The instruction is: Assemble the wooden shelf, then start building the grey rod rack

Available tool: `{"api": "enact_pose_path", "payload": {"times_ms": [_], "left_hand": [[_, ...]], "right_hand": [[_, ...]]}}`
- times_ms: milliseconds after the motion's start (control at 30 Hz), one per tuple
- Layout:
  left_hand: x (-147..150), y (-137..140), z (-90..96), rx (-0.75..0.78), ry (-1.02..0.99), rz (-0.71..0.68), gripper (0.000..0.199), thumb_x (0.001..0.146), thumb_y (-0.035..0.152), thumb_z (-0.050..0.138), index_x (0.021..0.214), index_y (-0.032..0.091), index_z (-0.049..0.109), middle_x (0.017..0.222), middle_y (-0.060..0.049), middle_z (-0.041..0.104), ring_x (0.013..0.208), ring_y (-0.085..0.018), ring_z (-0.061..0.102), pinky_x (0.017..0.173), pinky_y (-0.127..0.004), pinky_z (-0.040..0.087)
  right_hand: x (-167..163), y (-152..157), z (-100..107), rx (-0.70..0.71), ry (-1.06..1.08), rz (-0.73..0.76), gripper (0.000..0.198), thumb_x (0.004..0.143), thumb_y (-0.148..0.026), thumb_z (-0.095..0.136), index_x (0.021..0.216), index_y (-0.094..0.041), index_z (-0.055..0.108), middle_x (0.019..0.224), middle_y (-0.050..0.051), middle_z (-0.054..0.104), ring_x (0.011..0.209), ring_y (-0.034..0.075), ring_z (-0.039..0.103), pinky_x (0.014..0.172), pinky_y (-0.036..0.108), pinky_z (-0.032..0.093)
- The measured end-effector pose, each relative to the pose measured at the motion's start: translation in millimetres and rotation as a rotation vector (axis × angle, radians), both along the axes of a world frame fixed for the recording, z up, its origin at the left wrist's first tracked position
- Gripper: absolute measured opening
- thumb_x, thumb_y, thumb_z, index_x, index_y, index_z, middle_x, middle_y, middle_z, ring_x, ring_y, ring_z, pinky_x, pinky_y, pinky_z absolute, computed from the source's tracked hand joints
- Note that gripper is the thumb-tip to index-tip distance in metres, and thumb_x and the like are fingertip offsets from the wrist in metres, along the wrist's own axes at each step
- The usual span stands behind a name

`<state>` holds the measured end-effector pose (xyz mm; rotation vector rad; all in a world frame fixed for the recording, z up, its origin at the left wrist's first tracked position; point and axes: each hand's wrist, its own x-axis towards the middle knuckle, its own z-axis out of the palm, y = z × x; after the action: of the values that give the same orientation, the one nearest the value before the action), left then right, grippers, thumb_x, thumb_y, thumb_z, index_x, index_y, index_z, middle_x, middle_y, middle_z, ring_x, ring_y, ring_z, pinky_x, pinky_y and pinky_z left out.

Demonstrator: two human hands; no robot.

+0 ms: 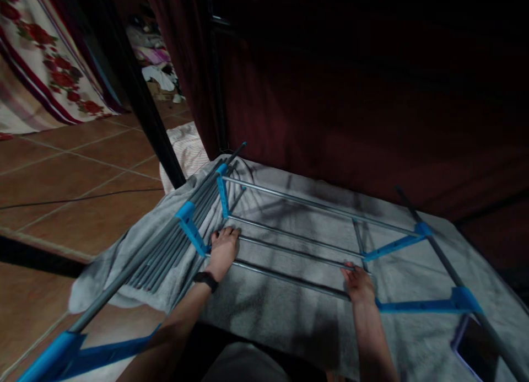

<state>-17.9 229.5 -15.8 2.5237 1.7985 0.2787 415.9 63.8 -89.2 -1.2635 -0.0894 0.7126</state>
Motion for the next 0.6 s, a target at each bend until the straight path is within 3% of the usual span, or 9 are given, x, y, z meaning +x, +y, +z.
{"api": "enact_pose_path", "payload": {"times_ms": [300, 600], "left_hand": [[-5, 4, -0.7, 0.023, -0.017, -0.004, 0.042, 0.095, 0.012, 0.042, 0.127, 0.015, 0.069, 0.13, -0.017, 0.068, 0.12, -0.031, 0.061, 0.103, -0.047, 0.039], [-7, 10, 0.6, -0.009, 0.021, -0.018, 0.044, 0.095, 0.014, 0.039, 0.129, 0.014, 0.067, 0.131, -0.016, 0.067, 0.12, -0.03, 0.06, 0.102, -0.049, 0.039]], "right_hand": [[-16, 4, 14, -0.038, 0.109, -0.081, 0.013, 0.071, -0.02, 0.067, 0.072, -0.024, 0.054, 0.07, -0.005, 0.071, 0.065, 0.013, 0.071, 0.069, 0.03, 0.062], [-24, 13, 33, -0.05, 0.196, -0.133, 0.015, 0.069, -0.015, 0.066, 0.069, -0.024, 0.054, 0.064, -0.002, 0.073, 0.055, 0.013, 0.067, 0.063, 0.027, 0.062]]}}
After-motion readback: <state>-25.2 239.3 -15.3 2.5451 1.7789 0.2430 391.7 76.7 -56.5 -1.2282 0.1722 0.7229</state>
